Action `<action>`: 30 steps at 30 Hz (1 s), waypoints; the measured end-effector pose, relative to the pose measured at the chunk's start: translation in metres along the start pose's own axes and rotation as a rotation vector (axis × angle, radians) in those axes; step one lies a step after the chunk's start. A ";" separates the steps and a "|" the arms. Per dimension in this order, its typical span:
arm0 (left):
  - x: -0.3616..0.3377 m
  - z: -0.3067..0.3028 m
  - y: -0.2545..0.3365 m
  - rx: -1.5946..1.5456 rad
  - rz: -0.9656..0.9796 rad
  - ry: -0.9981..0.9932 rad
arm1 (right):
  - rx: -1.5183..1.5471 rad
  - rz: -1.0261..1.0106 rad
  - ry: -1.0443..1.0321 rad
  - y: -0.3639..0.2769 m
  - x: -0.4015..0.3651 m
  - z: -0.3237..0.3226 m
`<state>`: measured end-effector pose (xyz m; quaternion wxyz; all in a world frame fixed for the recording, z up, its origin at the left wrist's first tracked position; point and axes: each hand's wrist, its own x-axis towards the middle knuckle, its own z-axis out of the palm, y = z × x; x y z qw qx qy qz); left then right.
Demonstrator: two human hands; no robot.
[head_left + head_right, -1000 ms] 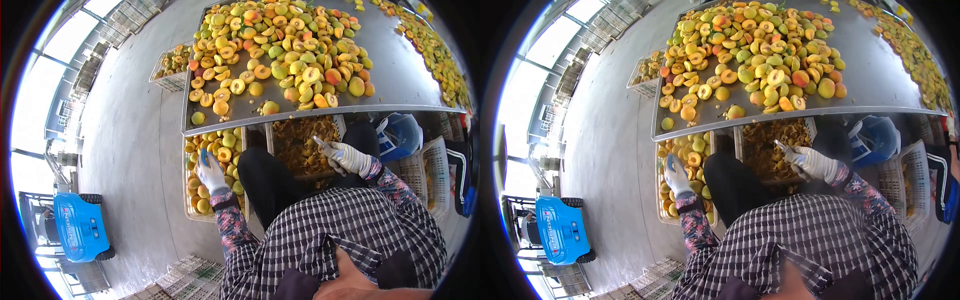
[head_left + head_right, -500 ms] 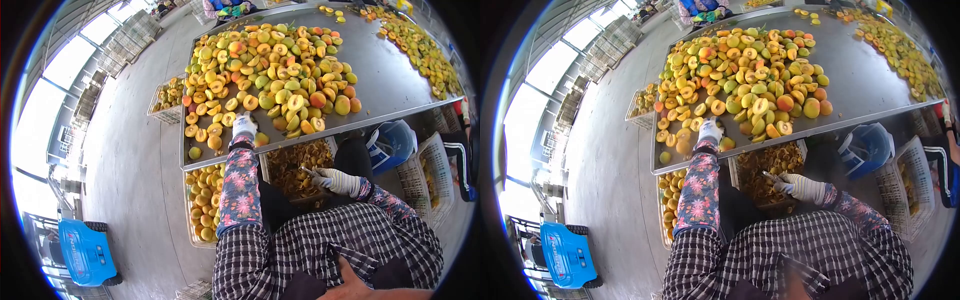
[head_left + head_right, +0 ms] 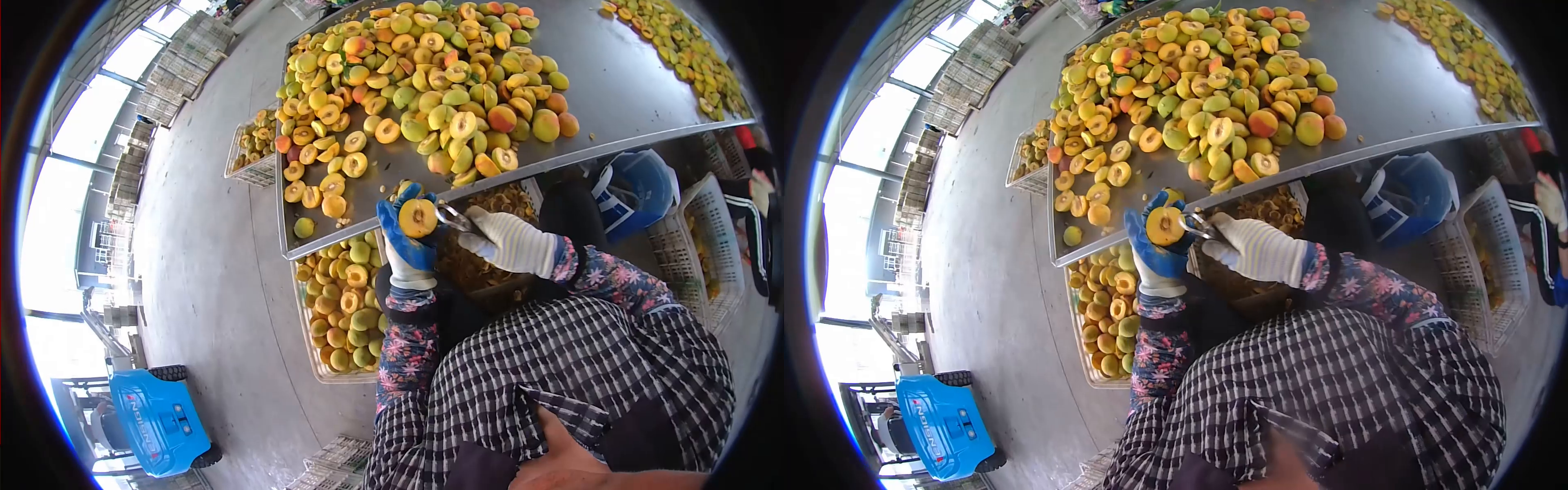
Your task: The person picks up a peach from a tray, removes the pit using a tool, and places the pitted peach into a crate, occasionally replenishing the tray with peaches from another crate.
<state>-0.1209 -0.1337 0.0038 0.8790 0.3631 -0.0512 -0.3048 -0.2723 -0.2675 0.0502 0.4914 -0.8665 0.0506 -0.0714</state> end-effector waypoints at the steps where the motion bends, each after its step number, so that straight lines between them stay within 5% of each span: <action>1: -0.005 0.001 -0.004 0.088 -0.012 0.021 | -0.053 -0.034 0.029 -0.001 0.003 0.003; 10: -0.027 0.033 -0.028 0.465 0.353 0.005 | -0.136 -0.145 0.138 0.033 0.005 0.034; 14: -0.025 0.020 -0.027 0.345 0.202 -0.028 | -0.291 -0.075 -0.016 0.021 0.005 0.016; 21: -0.018 0.005 -0.019 0.271 0.045 -0.135 | 0.235 0.047 -0.218 0.023 0.000 0.017; 24: -0.016 0.001 -0.019 0.147 -0.058 -0.161 | 0.084 0.050 -0.247 0.021 0.001 0.011; 27: -0.031 0.036 -0.031 0.106 0.155 0.028 | 0.052 0.056 -0.281 0.037 0.005 0.017; 30: -0.025 0.026 -0.031 -0.192 -0.011 0.054 | 0.285 0.160 -0.336 0.031 0.002 0.023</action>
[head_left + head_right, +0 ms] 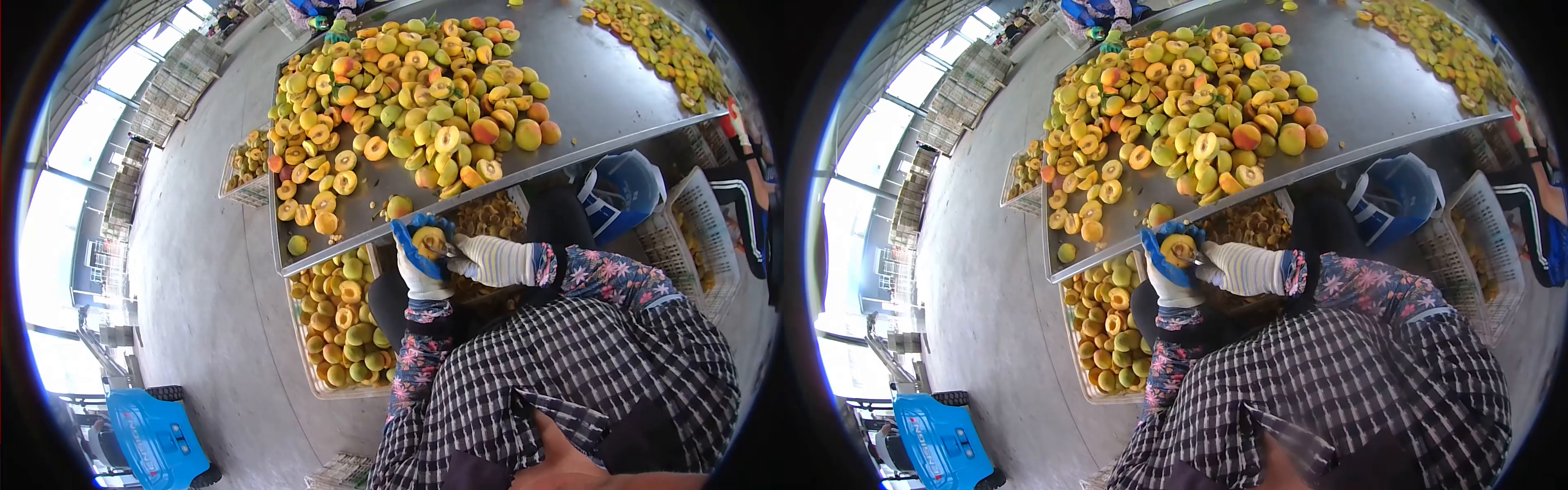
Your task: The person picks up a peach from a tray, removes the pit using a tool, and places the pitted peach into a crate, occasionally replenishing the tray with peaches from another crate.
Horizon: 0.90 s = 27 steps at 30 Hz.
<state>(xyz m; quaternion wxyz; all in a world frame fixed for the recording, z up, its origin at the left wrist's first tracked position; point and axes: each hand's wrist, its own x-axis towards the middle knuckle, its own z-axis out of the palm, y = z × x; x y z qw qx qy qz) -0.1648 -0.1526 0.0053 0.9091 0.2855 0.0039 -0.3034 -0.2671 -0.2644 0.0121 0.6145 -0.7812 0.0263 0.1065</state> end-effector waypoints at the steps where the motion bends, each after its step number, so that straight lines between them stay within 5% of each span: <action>1: -0.001 -0.002 0.004 -0.006 -0.075 -0.073 | 0.154 0.123 -0.034 -0.013 -0.008 -0.001; 2: 0.001 -0.001 0.007 0.086 -0.138 -0.081 | 0.310 0.247 -0.071 -0.024 -0.014 -0.002; 4: 0.002 0.002 0.011 0.270 -0.267 -0.094 | 0.383 0.170 -0.060 -0.014 -0.018 0.006; 12: 0.012 0.014 0.011 0.120 -0.362 -0.134 | 1.113 0.265 -0.192 -0.022 -0.028 -0.005; 19: 0.008 0.018 0.009 0.274 -0.234 -0.163 | 1.277 0.280 -0.278 -0.019 -0.028 -0.009; 22: 0.012 0.008 0.006 0.631 0.027 -0.365 | 1.399 0.258 -0.381 -0.010 -0.027 -0.009; 24: 0.015 0.002 0.001 0.624 0.052 -0.367 | 1.426 0.268 -0.378 -0.011 -0.028 -0.011; 27: 0.022 0.004 0.001 0.189 -0.238 -0.260 | 1.441 0.212 -0.393 -0.011 -0.033 -0.017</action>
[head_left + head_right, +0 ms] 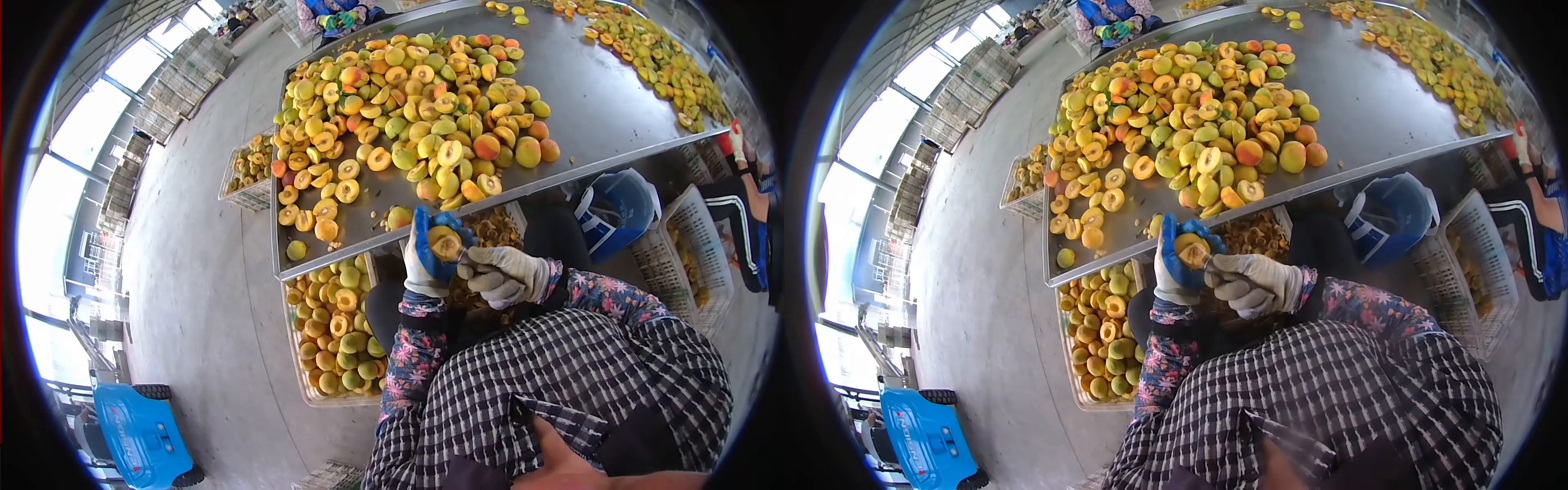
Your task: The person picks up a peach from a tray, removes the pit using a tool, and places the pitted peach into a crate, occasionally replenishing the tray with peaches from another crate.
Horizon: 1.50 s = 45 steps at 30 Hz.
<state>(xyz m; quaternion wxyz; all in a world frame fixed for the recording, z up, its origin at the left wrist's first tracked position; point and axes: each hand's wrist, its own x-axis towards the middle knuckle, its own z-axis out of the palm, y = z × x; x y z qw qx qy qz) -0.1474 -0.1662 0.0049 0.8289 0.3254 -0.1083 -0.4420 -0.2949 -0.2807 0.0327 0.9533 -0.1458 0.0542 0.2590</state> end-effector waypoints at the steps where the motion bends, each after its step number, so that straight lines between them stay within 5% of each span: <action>1: 0.002 0.000 0.003 -0.240 -0.115 0.018 | -0.007 -0.010 -0.024 -0.002 -0.003 -0.001; 5: -0.012 -0.027 0.016 -0.165 0.089 0.250 | -0.151 -0.067 0.059 -0.017 -0.023 -0.007; 9: -0.072 -0.085 0.067 -0.078 0.289 0.353 | -1.259 -0.142 0.752 -0.008 -0.021 -0.023; 15: -0.178 -0.217 0.099 0.582 0.556 0.931 | -1.137 -0.106 0.754 0.007 -0.028 -0.040; 16: -0.193 -0.272 0.093 0.767 0.505 0.986 | -1.133 -0.083 0.757 0.008 -0.026 -0.038; 19: -0.219 -0.309 0.052 1.621 -0.193 1.155 | -1.092 -0.042 0.715 0.008 -0.019 -0.037; 22: -0.228 -0.306 0.039 1.544 -0.138 1.245 | -1.410 -0.221 0.593 0.009 -0.015 -0.070; 27: -0.222 -0.324 0.054 1.485 0.020 1.343 | -1.237 -0.054 0.754 0.011 -0.020 -0.040; 29: -0.201 -0.267 0.060 1.622 -0.180 1.527 | -1.326 -0.116 0.771 0.011 -0.024 -0.045; 30: -0.194 -0.281 0.058 1.708 0.196 1.379 | -1.374 -0.131 0.753 0.013 -0.024 -0.052; 31: -0.190 -0.300 0.056 1.777 -0.001 1.345 | -1.477 -0.427 0.606 0.020 -0.022 -0.094; 32: -0.185 -0.326 0.041 1.421 0.189 1.207 | -1.272 -0.105 0.696 0.012 -0.021 -0.053; 33: -0.185 -0.317 0.043 1.887 0.074 1.186 | -1.143 -0.026 0.715 0.013 -0.020 -0.044; 35: -0.190 -0.330 0.035 1.867 0.306 1.077 | -1.163 -0.067 0.688 0.017 -0.020 -0.052; 39: -0.216 -0.331 0.041 1.618 0.289 1.016 | -1.188 -0.061 0.706 0.019 -0.023 -0.065; 43: -0.245 -0.293 0.055 1.669 0.539 1.376 | -1.171 -0.031 0.738 0.021 -0.018 -0.065; 45: -0.271 -0.308 0.052 1.753 0.391 1.576 | -1.178 -0.026 0.749 0.021 -0.016 -0.066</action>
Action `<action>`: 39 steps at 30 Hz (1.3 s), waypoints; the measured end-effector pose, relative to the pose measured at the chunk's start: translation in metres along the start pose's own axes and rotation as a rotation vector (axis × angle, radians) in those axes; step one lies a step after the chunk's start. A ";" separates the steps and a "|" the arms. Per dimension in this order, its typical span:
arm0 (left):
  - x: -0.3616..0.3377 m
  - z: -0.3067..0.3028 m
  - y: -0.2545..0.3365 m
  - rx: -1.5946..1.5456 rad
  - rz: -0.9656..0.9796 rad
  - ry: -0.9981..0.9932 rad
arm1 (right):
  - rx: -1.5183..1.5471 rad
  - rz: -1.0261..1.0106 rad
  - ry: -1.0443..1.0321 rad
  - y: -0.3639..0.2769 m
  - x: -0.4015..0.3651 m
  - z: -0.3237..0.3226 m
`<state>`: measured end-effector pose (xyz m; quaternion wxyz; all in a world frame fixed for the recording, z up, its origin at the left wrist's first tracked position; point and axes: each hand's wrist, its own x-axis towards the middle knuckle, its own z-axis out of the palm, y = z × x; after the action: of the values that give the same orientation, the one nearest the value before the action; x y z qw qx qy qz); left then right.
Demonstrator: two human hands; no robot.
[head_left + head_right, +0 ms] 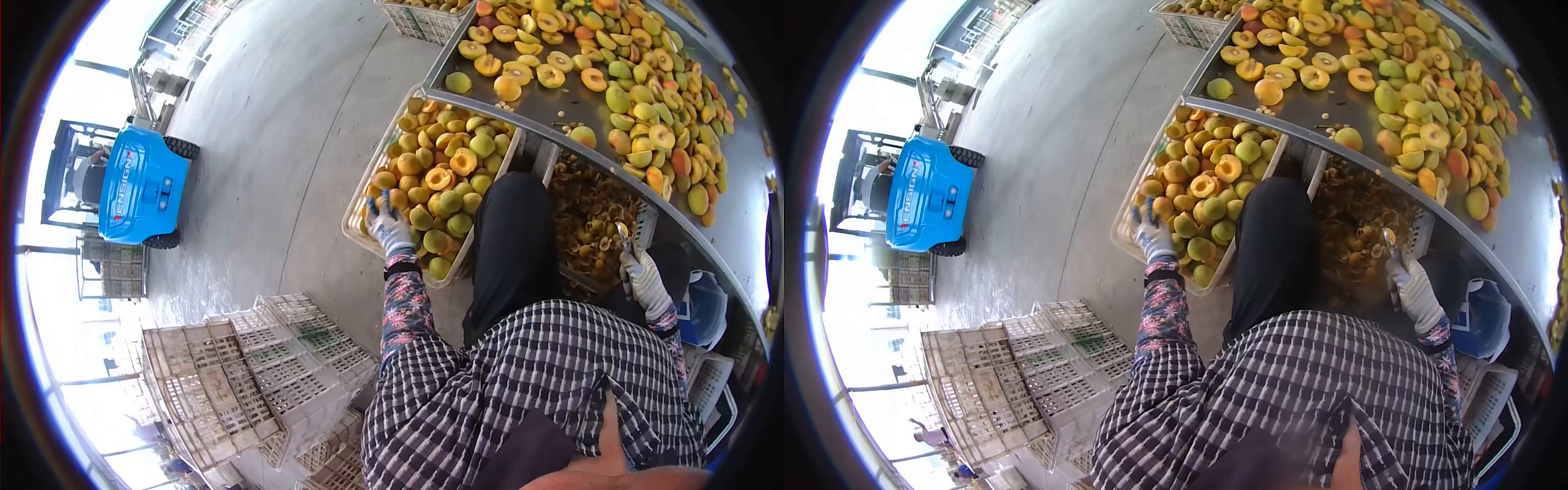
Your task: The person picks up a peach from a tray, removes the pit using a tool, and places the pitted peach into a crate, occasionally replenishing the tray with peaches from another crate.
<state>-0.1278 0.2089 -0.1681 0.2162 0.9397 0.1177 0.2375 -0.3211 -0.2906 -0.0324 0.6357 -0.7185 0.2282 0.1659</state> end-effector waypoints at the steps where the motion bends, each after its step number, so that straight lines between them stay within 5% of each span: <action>1: -0.002 0.005 -0.014 0.112 -0.063 -0.040 | -0.014 0.002 -0.006 -0.002 0.001 0.002; 7: 0.023 0.031 -0.082 0.335 -0.195 -0.363 | -0.057 0.014 -0.010 -0.009 -0.003 0.005; 13: 0.056 0.016 -0.071 0.383 -0.701 -0.456 | -0.041 0.003 0.016 -0.005 -0.003 0.006; 17: 0.049 0.008 -0.029 0.408 -0.563 -0.404 | -0.040 0.002 0.021 -0.004 -0.004 0.005; 20: 0.020 0.025 -0.013 -0.006 -0.265 -0.078 | -0.033 -0.001 0.000 -0.001 -0.001 0.003; 22: 0.005 -0.005 0.025 -0.181 -0.234 -0.598 | -0.049 0.023 0.000 -0.001 -0.001 0.003; 23: -0.013 -0.007 0.041 0.042 -0.106 -0.656 | -0.061 0.041 0.012 -0.006 -0.002 0.008; 24: -0.041 0.002 0.043 0.176 0.064 -0.371 | -0.073 0.057 0.022 -0.009 -0.001 0.012; 28: -0.035 0.010 0.030 0.055 -0.001 -0.408 | -0.104 0.042 0.017 -0.012 0.001 0.017; 32: -0.002 -0.013 0.061 -0.357 -0.219 -0.215 | -0.070 0.086 0.011 -0.022 -0.004 0.023; 33: 0.008 -0.010 0.071 -0.471 -0.076 -0.157 | -0.077 0.102 -0.001 -0.016 -0.002 0.022; 39: 0.050 0.062 0.170 -0.489 0.049 -0.572 | -0.140 0.134 -0.006 -0.031 -0.005 0.037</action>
<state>-0.0337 0.0539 -0.1186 0.4527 0.8911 -0.0302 -0.0084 -0.3062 -0.2509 -0.0086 0.5720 -0.7438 0.2619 0.2257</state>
